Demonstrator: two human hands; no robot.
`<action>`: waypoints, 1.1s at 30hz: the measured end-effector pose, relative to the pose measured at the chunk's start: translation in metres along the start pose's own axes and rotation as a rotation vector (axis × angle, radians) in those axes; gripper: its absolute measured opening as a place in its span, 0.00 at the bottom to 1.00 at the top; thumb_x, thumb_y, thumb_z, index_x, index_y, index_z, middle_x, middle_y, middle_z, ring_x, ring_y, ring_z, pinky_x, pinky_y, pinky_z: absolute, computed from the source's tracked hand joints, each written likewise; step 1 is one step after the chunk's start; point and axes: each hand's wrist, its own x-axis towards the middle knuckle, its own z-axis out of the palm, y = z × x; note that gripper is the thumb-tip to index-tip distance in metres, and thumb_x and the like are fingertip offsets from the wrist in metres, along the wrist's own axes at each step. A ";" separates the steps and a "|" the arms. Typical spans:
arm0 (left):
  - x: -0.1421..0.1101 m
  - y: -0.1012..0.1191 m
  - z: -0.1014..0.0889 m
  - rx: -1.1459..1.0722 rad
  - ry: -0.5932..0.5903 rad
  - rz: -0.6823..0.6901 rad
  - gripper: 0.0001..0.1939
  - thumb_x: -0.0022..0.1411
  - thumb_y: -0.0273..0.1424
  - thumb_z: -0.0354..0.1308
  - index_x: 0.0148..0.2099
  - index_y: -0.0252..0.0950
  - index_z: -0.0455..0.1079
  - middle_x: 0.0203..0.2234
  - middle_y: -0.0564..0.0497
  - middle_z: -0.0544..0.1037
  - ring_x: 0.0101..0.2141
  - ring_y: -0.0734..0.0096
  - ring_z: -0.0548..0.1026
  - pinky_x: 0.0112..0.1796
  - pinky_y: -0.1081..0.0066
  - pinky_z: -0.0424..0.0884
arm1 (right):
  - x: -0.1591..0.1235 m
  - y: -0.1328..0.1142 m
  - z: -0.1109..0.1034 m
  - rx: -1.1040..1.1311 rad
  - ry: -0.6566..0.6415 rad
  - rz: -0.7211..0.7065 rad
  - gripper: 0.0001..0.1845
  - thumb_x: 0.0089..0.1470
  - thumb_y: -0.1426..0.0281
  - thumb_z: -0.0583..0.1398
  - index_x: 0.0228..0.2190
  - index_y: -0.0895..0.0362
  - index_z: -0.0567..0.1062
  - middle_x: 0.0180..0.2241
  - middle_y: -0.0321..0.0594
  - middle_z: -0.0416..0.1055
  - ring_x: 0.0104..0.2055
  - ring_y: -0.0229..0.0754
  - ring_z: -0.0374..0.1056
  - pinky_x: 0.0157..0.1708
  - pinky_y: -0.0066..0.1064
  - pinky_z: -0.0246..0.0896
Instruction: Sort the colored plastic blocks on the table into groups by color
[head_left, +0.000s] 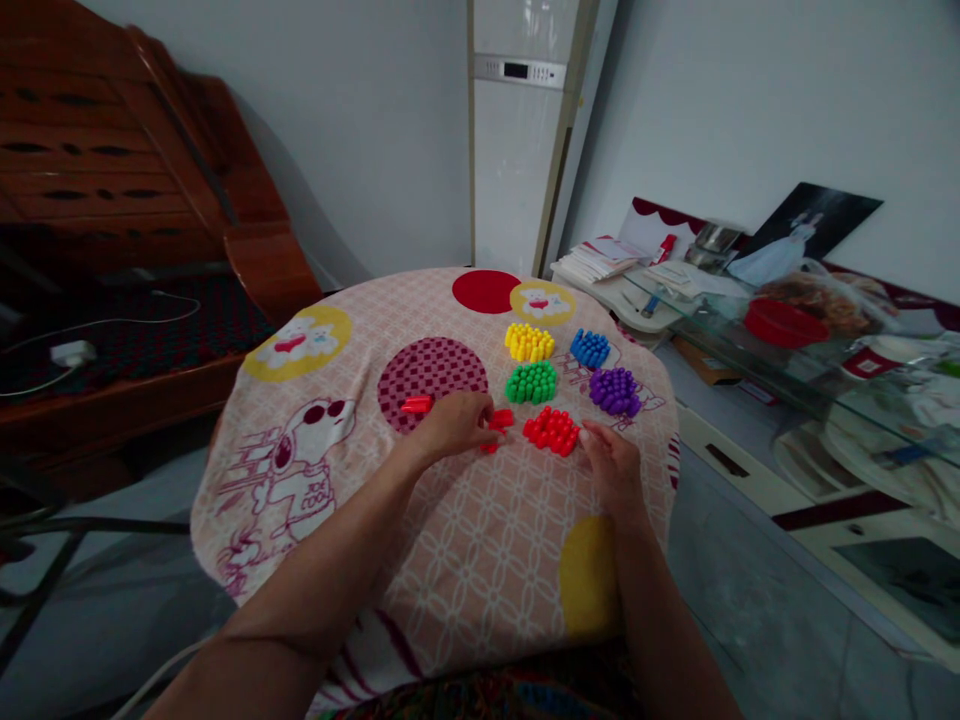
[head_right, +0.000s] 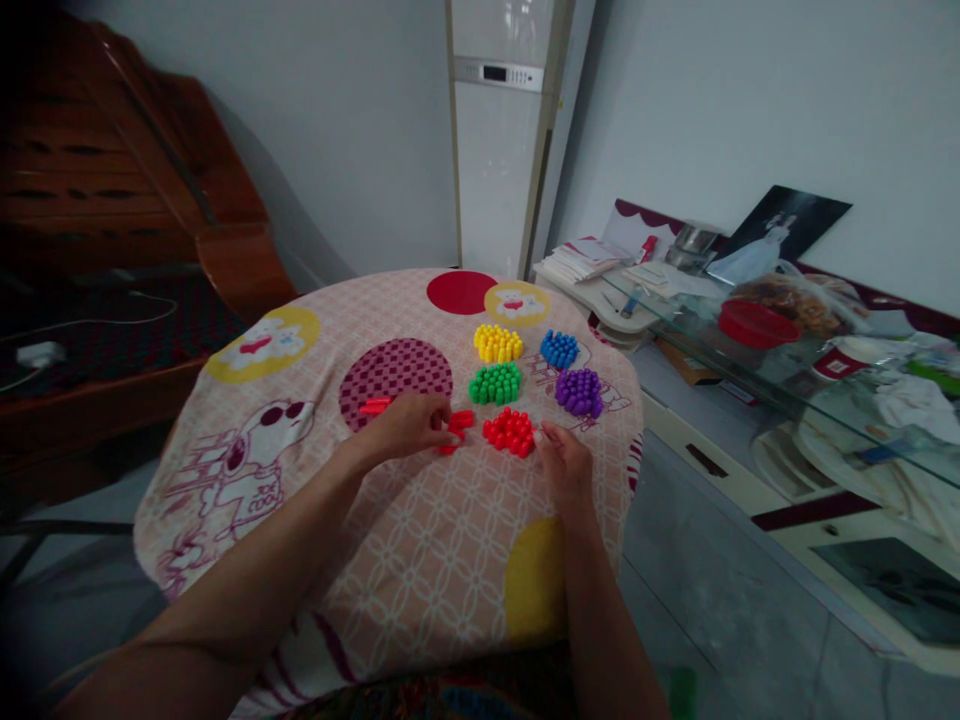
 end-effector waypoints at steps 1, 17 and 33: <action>-0.002 0.006 0.004 0.078 0.000 -0.002 0.11 0.53 0.37 0.66 0.36 0.36 0.73 0.29 0.48 0.79 0.31 0.64 0.76 0.30 0.72 0.64 | -0.001 0.000 -0.001 0.011 0.000 0.001 0.30 0.53 0.51 0.60 0.45 0.62 0.79 0.40 0.49 0.80 0.37 0.49 0.75 0.35 0.37 0.71; -0.005 0.066 0.031 -0.126 0.122 0.345 0.03 0.61 0.29 0.59 0.34 0.35 0.73 0.32 0.47 0.76 0.34 0.68 0.73 0.36 0.70 0.67 | 0.000 0.003 0.000 0.009 0.019 -0.017 0.26 0.54 0.53 0.59 0.40 0.62 0.81 0.32 0.44 0.79 0.30 0.44 0.71 0.30 0.33 0.66; 0.006 0.044 0.016 -0.125 0.291 0.219 0.04 0.63 0.30 0.57 0.39 0.35 0.71 0.36 0.47 0.76 0.35 0.68 0.73 0.37 0.71 0.68 | -0.001 0.001 -0.002 -0.009 0.003 -0.035 0.24 0.55 0.53 0.57 0.38 0.60 0.81 0.27 0.39 0.76 0.28 0.42 0.67 0.28 0.30 0.62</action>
